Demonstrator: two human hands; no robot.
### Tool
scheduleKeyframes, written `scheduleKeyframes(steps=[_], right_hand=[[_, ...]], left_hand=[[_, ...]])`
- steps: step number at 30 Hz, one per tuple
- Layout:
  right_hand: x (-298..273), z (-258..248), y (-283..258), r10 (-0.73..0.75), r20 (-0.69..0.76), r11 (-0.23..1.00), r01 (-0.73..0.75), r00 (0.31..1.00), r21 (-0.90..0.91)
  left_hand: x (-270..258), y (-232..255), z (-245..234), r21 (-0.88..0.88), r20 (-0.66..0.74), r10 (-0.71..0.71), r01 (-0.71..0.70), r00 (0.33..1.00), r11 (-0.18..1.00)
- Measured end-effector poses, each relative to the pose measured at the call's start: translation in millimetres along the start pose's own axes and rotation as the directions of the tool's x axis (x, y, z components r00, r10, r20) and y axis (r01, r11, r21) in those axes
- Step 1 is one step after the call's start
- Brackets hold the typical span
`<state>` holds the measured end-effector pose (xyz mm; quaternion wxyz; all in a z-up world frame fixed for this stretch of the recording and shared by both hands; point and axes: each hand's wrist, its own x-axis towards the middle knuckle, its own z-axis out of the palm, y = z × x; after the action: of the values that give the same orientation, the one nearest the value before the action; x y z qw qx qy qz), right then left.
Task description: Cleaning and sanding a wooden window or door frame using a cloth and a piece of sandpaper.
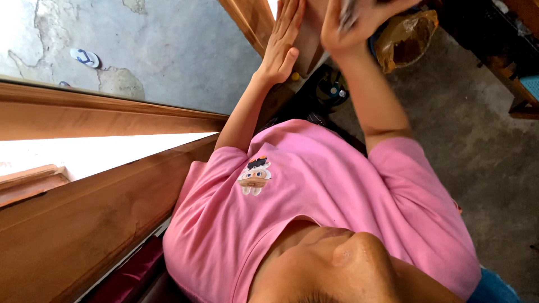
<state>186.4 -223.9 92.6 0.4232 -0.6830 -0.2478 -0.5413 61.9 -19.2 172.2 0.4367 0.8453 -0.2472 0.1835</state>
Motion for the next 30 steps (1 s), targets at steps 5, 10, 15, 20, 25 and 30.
scheduleKeyframes(steps=[5,10,15,20,25,30], right_hand=[[-75.2,-19.6,-49.6,0.005,0.126,0.999,-0.011,0.992,0.048],[-69.5,-19.0,-52.4,0.024,0.086,0.999,-0.026,0.996,0.026],[-85.7,-0.6,-28.2,0.023,0.020,1.000,-0.023,1.000,0.014],[-178.1,-11.2,-39.7,0.159,0.172,0.986,-0.147,0.972,-0.078],[-252.7,-44.6,-80.7,0.591,0.601,0.726,-0.679,0.538,-0.106],[-288.2,-50.4,-96.0,0.704,0.587,0.555,-0.826,0.400,-0.103]], left_hand=[[-20.2,4.8,5.5,-0.084,0.028,-0.063,0.065,0.998,0.994],[-36.8,2.2,18.3,-0.143,0.021,-0.076,0.078,0.997,0.987],[-51.3,1.6,25.0,-0.179,0.065,-0.110,0.121,0.992,0.976],[-68.3,-7.7,30.5,-0.192,0.137,-0.140,0.165,0.981,0.968],[-91.2,-28.4,44.2,-0.202,0.201,-0.178,0.218,0.963,0.955],[-131.4,-64.1,76.2,-0.145,0.255,-0.257,0.300,0.932,0.943]])
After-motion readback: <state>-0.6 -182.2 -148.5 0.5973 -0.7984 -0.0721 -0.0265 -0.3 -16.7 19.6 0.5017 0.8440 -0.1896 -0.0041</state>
